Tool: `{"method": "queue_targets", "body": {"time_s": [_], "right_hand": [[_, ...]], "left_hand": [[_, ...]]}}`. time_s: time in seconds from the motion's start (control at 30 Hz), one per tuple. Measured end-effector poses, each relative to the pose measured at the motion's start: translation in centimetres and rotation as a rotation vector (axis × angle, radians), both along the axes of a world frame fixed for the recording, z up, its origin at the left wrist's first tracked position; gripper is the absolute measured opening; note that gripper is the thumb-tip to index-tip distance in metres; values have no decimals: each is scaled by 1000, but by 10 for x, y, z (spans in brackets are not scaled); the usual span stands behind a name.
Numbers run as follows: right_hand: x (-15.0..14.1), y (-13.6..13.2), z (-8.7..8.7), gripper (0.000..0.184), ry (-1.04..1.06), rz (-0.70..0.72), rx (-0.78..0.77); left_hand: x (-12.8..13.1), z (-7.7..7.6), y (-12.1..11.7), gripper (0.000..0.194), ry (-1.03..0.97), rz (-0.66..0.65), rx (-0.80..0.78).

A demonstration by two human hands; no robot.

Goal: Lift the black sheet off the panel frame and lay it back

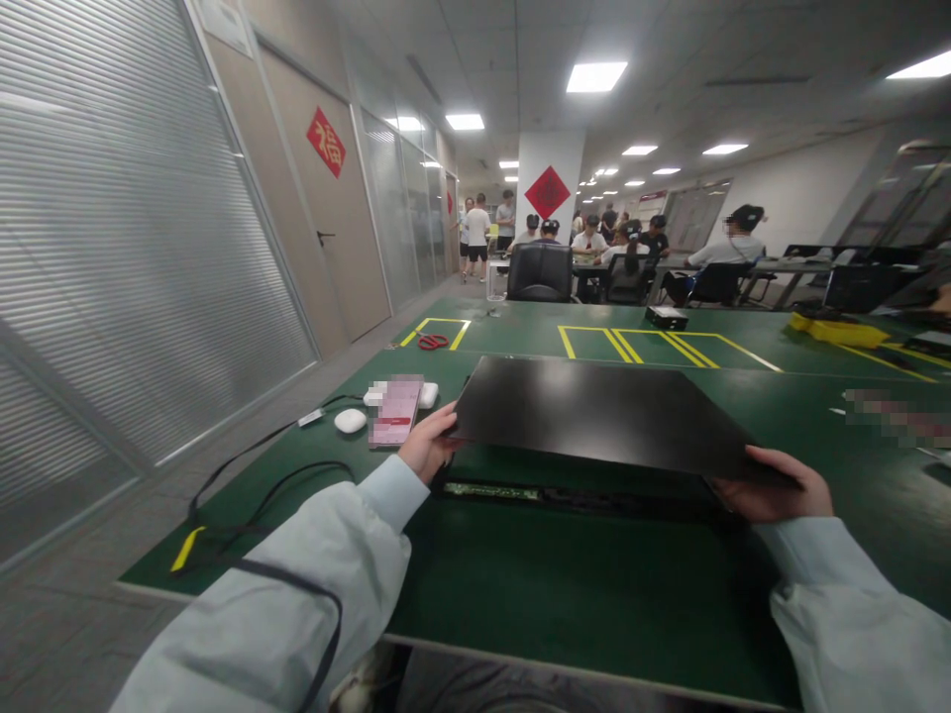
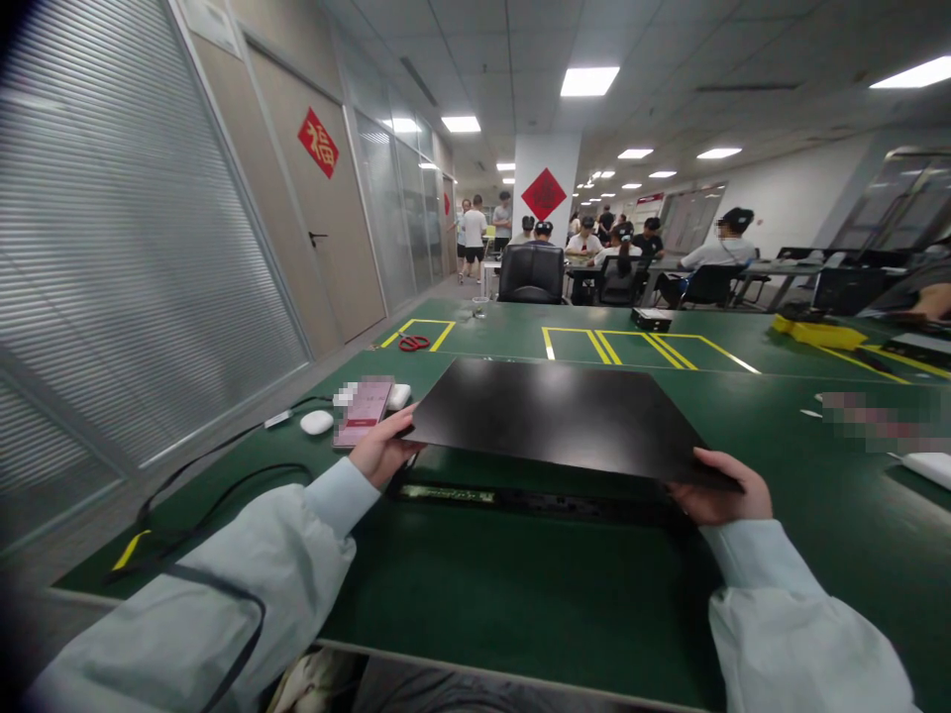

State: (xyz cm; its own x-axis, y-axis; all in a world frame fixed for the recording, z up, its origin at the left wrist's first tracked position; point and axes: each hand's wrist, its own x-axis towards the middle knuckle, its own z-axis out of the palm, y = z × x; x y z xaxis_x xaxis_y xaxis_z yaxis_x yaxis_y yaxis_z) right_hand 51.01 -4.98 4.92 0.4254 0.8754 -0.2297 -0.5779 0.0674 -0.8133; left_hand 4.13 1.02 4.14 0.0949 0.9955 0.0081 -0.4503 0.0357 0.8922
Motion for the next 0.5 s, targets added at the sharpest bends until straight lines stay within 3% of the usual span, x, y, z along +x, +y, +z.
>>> {"method": "queue_targets", "body": {"time_s": [0.1,0.2,0.4,0.5], "right_hand": [[-3,0,6,44,51,-59,69],[0,0,6,40,63,-124,74],[2,1,3,37,88,-170,193],[2,6,-1,33,108,-248,187]], "left_hand": [[-1,-2,3,41,121,37,-31],[-2,-2,5,53,299,71,-20],[-6,-3,6,68,532,138,83],[-6,-8,8,65,667,138,172]]}}
